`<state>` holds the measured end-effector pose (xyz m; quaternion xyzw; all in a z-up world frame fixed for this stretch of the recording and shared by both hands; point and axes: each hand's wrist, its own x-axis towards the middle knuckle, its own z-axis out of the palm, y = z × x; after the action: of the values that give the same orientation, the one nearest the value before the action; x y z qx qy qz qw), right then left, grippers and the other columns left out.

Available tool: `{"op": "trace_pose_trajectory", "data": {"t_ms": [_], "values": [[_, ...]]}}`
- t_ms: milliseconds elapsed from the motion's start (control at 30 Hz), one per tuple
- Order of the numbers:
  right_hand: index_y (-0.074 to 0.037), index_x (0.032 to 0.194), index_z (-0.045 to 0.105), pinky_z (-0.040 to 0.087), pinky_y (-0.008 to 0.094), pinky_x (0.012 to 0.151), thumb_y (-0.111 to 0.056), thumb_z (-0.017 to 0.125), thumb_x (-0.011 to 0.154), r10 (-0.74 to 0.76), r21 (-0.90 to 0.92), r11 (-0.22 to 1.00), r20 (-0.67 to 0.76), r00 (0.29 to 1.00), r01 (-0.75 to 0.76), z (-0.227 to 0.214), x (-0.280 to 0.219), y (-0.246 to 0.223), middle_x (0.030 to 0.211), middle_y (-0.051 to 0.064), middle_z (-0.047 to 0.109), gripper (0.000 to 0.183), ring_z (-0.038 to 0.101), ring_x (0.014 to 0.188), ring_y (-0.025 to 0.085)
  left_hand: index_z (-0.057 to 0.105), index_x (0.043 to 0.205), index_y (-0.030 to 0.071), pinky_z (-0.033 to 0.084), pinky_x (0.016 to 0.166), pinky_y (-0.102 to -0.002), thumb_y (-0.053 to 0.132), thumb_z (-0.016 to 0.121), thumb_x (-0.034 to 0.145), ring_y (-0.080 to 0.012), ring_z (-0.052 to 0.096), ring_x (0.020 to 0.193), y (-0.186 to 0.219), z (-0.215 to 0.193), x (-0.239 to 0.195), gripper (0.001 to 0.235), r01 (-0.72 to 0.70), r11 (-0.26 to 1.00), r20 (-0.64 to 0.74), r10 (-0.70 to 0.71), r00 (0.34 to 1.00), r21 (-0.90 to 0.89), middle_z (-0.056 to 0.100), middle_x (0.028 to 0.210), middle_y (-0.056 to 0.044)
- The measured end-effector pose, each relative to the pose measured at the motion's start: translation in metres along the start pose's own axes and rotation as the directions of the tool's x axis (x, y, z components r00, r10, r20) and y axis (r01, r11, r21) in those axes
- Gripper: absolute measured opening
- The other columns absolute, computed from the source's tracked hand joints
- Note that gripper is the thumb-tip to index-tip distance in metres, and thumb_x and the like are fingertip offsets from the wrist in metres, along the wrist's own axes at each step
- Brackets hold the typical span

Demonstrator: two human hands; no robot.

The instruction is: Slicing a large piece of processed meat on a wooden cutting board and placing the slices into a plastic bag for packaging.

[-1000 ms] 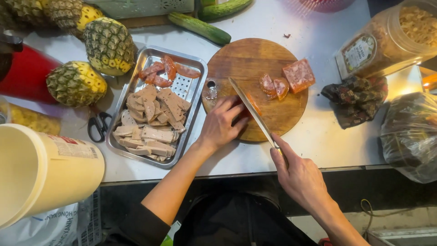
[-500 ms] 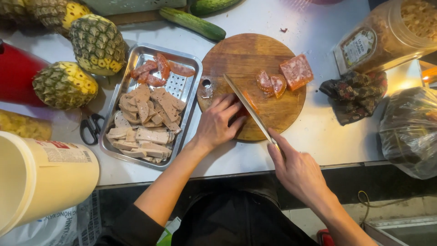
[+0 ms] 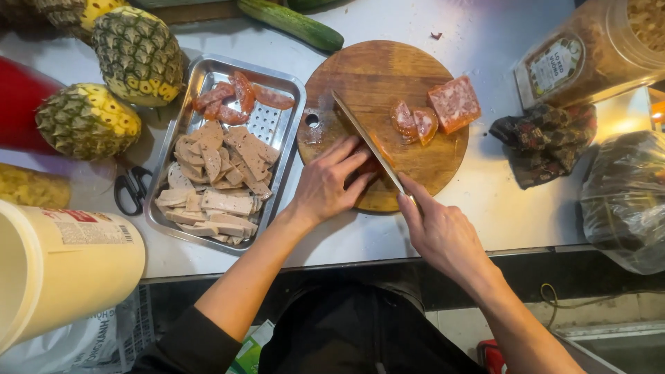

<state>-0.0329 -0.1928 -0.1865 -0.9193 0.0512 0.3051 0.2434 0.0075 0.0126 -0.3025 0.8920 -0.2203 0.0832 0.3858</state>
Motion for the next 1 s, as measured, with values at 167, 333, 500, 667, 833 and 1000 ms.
{"op": "trace_pose_trajectory", "data": {"t_ms": [167, 333, 500, 667, 833, 1000], "values": [[-0.044, 0.153, 0.044, 0.047, 0.062, 0.107, -0.05, 0.036, 0.102, 0.129, -0.024, 0.992, 0.075, 0.989, -0.128, -0.012, -0.042, 0.008, 0.113, 0.029, 0.075, 0.053, 0.064, 0.116, 0.053, 0.072, 0.12, 0.01, 0.054, 0.098, -0.057, 0.02, 0.076, 0.09, -0.0506, 0.058, 0.126, 0.002, -0.006, 0.004, 0.032, 0.021, 0.999, 0.02, -0.02, 1.0, -0.031, 0.065, 0.13, -0.025], [-0.045, 0.152, 0.047, 0.048, 0.061, 0.106, -0.053, 0.037, 0.101, 0.071, -0.081, 0.994, 0.052, 0.996, -0.067, -0.003, -0.008, 0.014, 0.112, 0.026, 0.076, 0.052, 0.065, 0.115, 0.051, 0.072, 0.122, 0.01, 0.055, 0.097, -0.058, 0.021, 0.075, 0.091, -0.0523, 0.058, 0.125, -0.007, 0.003, -0.001, 0.034, 0.043, 0.998, 0.042, -0.041, 0.998, -0.038, 0.065, 0.128, -0.026], [-0.04, 0.153, 0.046, 0.045, 0.063, 0.109, -0.05, 0.035, 0.104, -0.008, -0.051, 0.999, 0.039, 0.999, 0.011, -0.006, 0.003, 0.003, 0.118, 0.03, 0.071, 0.051, 0.062, 0.119, 0.053, 0.07, 0.127, 0.012, 0.054, 0.099, -0.056, 0.024, 0.075, 0.091, -0.0499, 0.057, 0.127, -0.009, 0.005, -0.004, 0.037, 0.039, 0.999, 0.019, -0.038, 0.999, -0.027, 0.063, 0.133, -0.022], [-0.037, 0.152, 0.05, 0.045, 0.063, 0.109, -0.045, 0.037, 0.104, 0.043, 0.094, 0.995, 0.012, 0.999, -0.044, -0.017, -0.025, 0.008, 0.124, 0.029, 0.07, 0.05, 0.06, 0.122, 0.053, 0.072, 0.125, 0.013, 0.052, 0.102, -0.052, 0.019, 0.075, 0.09, -0.0461, 0.059, 0.127, -0.006, -0.001, -0.005, 0.035, 0.023, 0.996, -0.024, -0.025, 0.999, -0.082, 0.065, 0.132, -0.02], [-0.04, 0.154, 0.047, 0.05, 0.062, 0.103, -0.051, 0.036, 0.102, -0.018, -0.033, 0.999, -0.03, 0.999, 0.017, -0.004, -0.03, 0.011, 0.107, 0.027, 0.076, 0.054, 0.066, 0.112, 0.053, 0.071, 0.124, 0.014, 0.054, 0.102, -0.051, 0.019, 0.076, 0.09, -0.0412, 0.059, 0.129, -0.009, 0.013, -0.007, 0.035, 0.015, 0.992, -0.054, -0.022, 0.998, -0.123, 0.064, 0.131, -0.015], [-0.049, 0.157, 0.037, 0.051, 0.046, 0.083, -0.051, 0.036, 0.099, 0.145, -0.12, 0.983, 0.04, 0.989, -0.139, -0.004, -0.039, 0.005, 0.086, 0.01, 0.077, 0.058, 0.068, 0.091, 0.044, 0.067, 0.121, 0.003, 0.063, 0.089, -0.04, 0.017, 0.075, 0.09, -0.0334, 0.07, 0.111, -0.003, 0.0, -0.005, 0.035, -0.02, 0.995, -0.014, 0.019, 1.0, -0.099, 0.066, 0.13, -0.024]]}}
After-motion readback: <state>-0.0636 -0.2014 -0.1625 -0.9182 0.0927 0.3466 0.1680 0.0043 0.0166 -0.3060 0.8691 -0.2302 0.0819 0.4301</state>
